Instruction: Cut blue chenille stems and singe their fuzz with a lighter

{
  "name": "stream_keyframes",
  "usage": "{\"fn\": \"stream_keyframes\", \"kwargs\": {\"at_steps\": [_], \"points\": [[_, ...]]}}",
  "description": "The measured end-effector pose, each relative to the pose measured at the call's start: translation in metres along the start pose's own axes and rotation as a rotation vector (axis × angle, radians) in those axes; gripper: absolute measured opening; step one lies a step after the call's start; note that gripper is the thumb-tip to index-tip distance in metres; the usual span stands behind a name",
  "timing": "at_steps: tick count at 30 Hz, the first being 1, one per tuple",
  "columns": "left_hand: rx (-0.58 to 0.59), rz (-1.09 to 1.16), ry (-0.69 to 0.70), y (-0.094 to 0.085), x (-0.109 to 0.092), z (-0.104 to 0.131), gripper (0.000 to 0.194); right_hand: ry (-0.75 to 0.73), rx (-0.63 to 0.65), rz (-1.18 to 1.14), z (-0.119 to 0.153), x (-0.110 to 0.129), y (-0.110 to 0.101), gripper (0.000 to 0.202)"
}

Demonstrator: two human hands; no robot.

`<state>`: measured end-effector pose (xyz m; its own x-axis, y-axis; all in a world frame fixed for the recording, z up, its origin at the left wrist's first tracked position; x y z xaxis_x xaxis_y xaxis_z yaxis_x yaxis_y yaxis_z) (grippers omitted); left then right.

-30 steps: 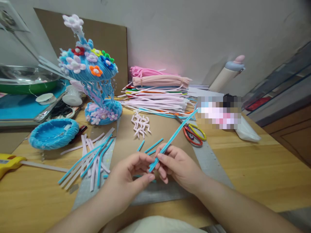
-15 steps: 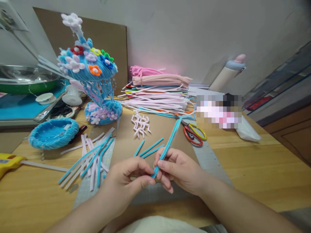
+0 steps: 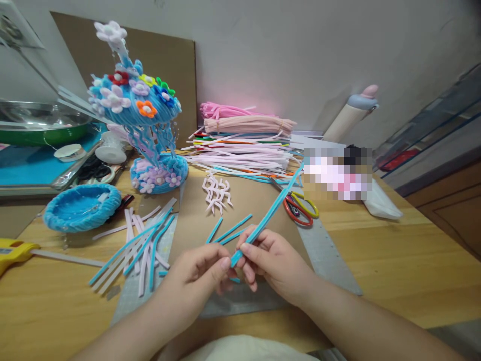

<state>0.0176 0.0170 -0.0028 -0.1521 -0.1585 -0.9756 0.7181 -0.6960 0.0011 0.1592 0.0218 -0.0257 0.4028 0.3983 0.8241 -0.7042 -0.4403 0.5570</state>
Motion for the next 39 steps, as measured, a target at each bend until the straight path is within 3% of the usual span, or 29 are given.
{"fn": "stream_keyframes", "kwargs": {"at_steps": [4,12,21,28,34,39], "points": [[-0.022,0.106,0.018,0.0,0.0,0.001,0.011,0.004,0.043,-0.108,0.001,0.006,0.0,0.016],[-0.043,-0.11,0.017,-0.003,-0.001,0.002,0.011,0.037,0.126,-0.091,0.004,0.008,0.002,0.017],[-0.05,-0.127,-0.059,-0.003,0.002,0.002,0.011,0.058,0.189,0.023,0.004,0.01,0.002,0.017],[0.123,-0.081,-0.022,0.002,-0.007,0.002,0.02,0.034,0.094,0.107,0.002,0.005,0.003,0.021],[0.044,-0.174,-0.113,-0.002,0.0,0.0,0.029,0.028,0.012,0.105,0.001,-0.001,0.002,0.023],[0.014,-0.262,-0.189,-0.007,-0.001,0.003,0.027,-0.12,-0.152,0.054,0.003,0.025,-0.014,0.016]]}}
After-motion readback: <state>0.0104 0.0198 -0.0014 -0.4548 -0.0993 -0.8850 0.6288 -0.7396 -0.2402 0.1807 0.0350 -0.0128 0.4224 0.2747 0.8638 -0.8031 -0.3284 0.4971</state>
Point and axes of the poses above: each hand's wrist, its own z-axis away from the middle knuckle, its own y-axis out of the palm, x = y × z, the point moved 3 cm from there along -z, towards the middle knuckle, and after that the axes turned 12 degrees about x, right-handed, at the moved point
